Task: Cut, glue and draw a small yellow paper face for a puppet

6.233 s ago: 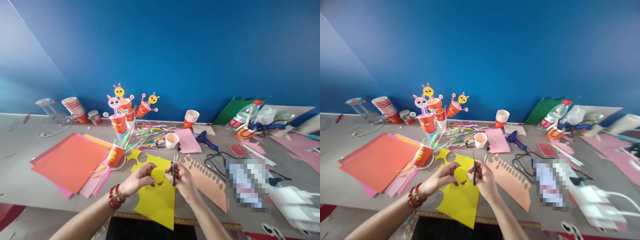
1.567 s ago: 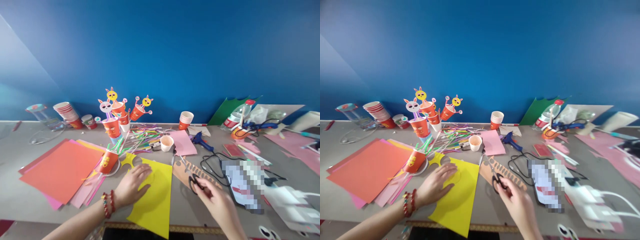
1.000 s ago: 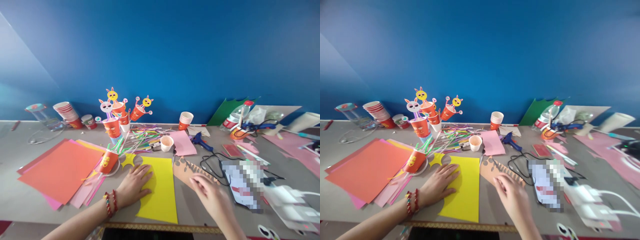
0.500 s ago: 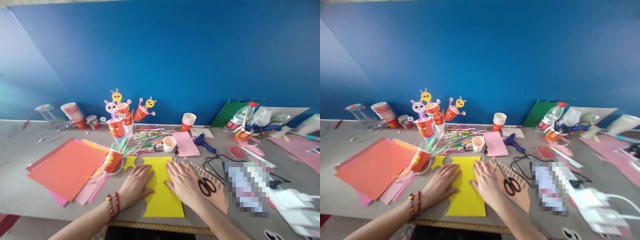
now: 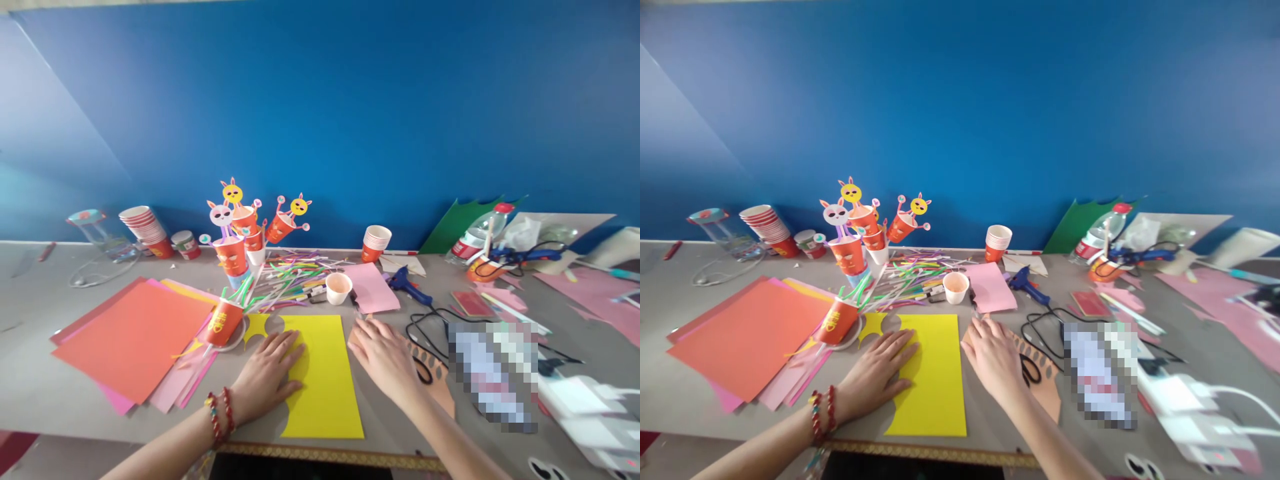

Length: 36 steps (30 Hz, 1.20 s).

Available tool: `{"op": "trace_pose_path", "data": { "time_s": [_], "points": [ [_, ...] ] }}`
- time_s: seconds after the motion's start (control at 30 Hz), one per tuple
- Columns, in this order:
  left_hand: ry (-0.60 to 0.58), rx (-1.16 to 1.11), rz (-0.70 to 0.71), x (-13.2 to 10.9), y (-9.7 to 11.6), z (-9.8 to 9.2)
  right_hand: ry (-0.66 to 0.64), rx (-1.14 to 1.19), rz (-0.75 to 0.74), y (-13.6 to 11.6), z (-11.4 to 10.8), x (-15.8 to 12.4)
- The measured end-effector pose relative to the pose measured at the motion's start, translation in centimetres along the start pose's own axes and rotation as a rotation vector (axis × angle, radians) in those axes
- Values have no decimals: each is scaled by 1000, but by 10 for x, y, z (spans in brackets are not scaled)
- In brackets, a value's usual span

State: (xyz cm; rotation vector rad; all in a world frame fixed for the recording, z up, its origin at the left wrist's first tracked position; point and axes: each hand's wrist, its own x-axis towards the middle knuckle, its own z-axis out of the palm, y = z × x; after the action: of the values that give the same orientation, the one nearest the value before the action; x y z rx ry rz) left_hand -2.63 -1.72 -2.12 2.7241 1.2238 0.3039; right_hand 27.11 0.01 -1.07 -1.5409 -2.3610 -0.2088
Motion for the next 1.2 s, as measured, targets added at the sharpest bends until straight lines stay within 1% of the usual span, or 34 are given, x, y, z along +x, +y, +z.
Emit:
{"op": "trace_pose_path", "data": {
  "time_s": [0.07, 0.17, 0.27, 0.37, 0.5, 0.6, 0.7, 0.77, 0.83, 0.93, 1.03, 1.1, 1.2],
  "points": [
    [-7, 7, 2, 3, 1, 0, -22, 18, -14, -7, -2, 4],
    [-16, 17, 4, 6, 4, -1, -91, 109, -115, -25, -2, 10],
    [2, 18, -11, 7, 5, -2, -132, 191, -218, -44, 4, 17],
    [35, 29, -38, 2, -1, -2, -128, 203, -240, -54, 14, 20],
    [36, 101, -32, -10, -18, 2, -113, 197, -231, -53, 26, 20],
    [90, 143, -69, -16, -24, 1, -110, 212, -233, -50, 29, 19],
    [170, 106, -75, -14, -21, -6, -106, 233, -235, -49, 28, 20],
    [216, 54, -55, -10, -15, -12, -107, 245, -233, -49, 26, 20],
    [251, 6, -68, -5, -12, -16, -113, 254, -231, -48, 25, 19],
    [324, -60, -141, -1, -15, -15, -116, 263, -224, -47, 25, 18],
    [382, -80, -174, 0, -22, -10, -123, 273, -217, -46, 25, 18],
    [373, -61, -154, 2, -25, -8, -130, 283, -208, -46, 25, 18],
    [320, -14, -70, 6, -22, -10, -135, 307, -191, -46, 23, 17]
  ]
}}
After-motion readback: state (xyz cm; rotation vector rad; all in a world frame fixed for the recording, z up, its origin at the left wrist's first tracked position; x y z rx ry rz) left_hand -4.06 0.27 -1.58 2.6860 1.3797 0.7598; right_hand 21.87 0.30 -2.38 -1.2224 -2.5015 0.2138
